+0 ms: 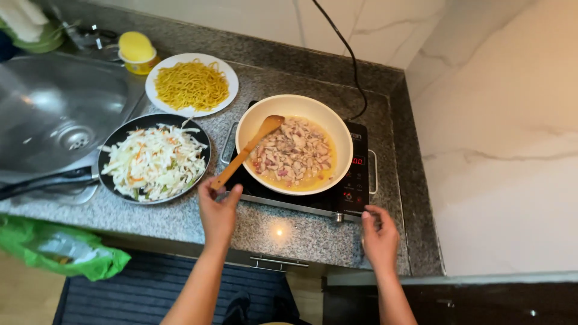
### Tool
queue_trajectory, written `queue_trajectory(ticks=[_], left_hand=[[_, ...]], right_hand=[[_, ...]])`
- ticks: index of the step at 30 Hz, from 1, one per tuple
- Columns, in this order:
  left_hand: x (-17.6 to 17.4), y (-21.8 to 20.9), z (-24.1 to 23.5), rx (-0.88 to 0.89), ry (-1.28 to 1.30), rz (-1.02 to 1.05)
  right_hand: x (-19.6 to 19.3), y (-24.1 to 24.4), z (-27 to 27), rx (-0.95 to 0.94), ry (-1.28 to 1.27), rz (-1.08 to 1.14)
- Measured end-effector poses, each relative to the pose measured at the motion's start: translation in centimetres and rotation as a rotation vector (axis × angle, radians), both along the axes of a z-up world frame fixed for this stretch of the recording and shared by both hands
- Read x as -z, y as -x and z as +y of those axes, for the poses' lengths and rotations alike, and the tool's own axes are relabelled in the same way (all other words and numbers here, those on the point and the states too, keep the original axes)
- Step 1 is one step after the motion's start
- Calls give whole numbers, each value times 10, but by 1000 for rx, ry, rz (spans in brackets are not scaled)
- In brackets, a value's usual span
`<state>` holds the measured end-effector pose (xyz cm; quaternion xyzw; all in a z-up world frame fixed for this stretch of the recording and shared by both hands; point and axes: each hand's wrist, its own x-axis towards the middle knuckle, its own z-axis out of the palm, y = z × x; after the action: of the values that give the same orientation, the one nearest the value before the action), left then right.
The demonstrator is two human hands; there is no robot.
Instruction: The person stirs diced meat in a pan on an induction cooktop using a wooden spoon. They then move to the floor to pick up a reusable shopping bag, return to the counter, and unpack groceries including avocados, green beans, and leafy greens into the sink.
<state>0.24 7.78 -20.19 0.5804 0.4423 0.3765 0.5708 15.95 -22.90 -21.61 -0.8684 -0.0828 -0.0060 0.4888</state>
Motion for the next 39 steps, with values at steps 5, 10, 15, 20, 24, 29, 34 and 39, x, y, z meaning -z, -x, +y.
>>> queue_trajectory(ticks=[5, 10, 15, 20, 24, 29, 34, 39], left_hand=[[-1, 17, 8, 59, -129, 208], [4, 21, 31, 141, -85, 311], [38, 10, 47, 142, 39, 314], [20, 11, 40, 147, 132, 122], [2, 12, 36, 192, 162, 120], [-8, 10, 29, 216, 157, 114], [-8, 8, 27, 207, 163, 94], [-14, 5, 20, 204, 188, 63]], right_hand=[[17, -3, 9, 90, 37, 28], [26, -3, 14, 144, 33, 143], [22, -3, 21, 195, -131, 351], [39, -16, 23, 176, -353, 412], [46, -19, 22, 168, -499, 409], [53, -26, 17, 184, -557, 395], [62, -33, 7, 184, -597, 400], [70, -40, -1, 196, -608, 403]])
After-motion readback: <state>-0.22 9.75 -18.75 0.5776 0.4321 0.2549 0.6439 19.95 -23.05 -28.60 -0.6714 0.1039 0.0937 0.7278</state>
